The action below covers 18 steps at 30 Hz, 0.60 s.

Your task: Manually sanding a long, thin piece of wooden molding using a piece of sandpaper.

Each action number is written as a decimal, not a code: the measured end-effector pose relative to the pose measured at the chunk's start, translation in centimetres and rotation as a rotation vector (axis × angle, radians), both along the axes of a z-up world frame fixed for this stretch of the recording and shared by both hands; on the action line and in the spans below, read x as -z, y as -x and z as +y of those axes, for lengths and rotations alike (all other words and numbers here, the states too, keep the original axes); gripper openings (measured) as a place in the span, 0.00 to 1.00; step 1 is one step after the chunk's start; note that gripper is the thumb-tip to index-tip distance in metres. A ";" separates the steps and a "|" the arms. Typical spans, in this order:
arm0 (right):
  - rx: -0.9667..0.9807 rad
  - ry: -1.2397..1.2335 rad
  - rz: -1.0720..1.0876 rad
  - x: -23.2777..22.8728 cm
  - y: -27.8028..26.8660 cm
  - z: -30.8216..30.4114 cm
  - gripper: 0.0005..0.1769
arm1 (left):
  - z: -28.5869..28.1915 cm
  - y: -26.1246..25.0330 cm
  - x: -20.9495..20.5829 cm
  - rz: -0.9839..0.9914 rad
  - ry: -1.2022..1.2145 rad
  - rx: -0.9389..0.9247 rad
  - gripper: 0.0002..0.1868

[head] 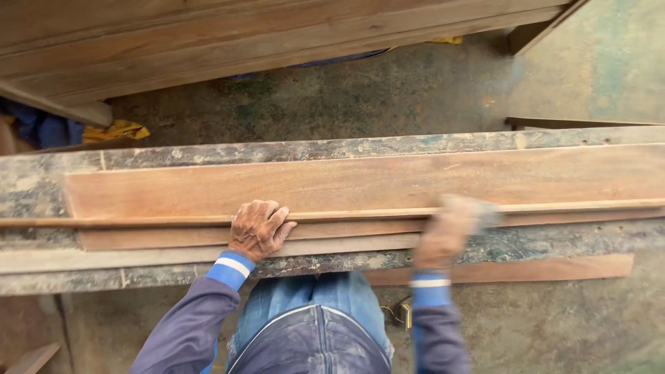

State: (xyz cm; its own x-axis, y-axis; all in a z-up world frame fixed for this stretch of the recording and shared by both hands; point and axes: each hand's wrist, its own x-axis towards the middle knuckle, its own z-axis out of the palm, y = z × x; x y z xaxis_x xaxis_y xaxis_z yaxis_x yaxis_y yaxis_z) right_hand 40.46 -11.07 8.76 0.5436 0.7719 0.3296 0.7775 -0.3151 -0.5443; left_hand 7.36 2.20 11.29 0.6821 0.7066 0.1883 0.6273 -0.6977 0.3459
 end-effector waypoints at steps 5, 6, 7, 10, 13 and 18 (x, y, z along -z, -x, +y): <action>-0.426 0.014 0.068 1.6 13.3 0.8 0.18 | -0.5 0.0 0.2 -0.038 0.030 -0.022 0.16; -0.444 -0.047 0.073 1.1 11.3 1.1 0.14 | -0.2 0.0 0.1 -0.023 0.032 -0.016 0.16; -0.462 -0.107 0.076 0.5 9.3 1.4 0.12 | 0.2 0.1 0.1 -0.009 0.034 -0.010 0.16; -0.111 -0.035 -0.072 -0.8 -1.9 0.6 0.14 | 0.1 0.0 0.3 -0.023 0.027 -0.019 0.15; 0.174 -0.011 -0.082 0.9 -4.4 -0.7 0.16 | -0.6 0.3 0.6 0.004 0.013 -0.008 0.16; -0.049 -0.119 0.127 -1.3 14.1 2.5 0.19 | -0.1 0.3 0.5 -0.041 -0.017 -0.021 0.17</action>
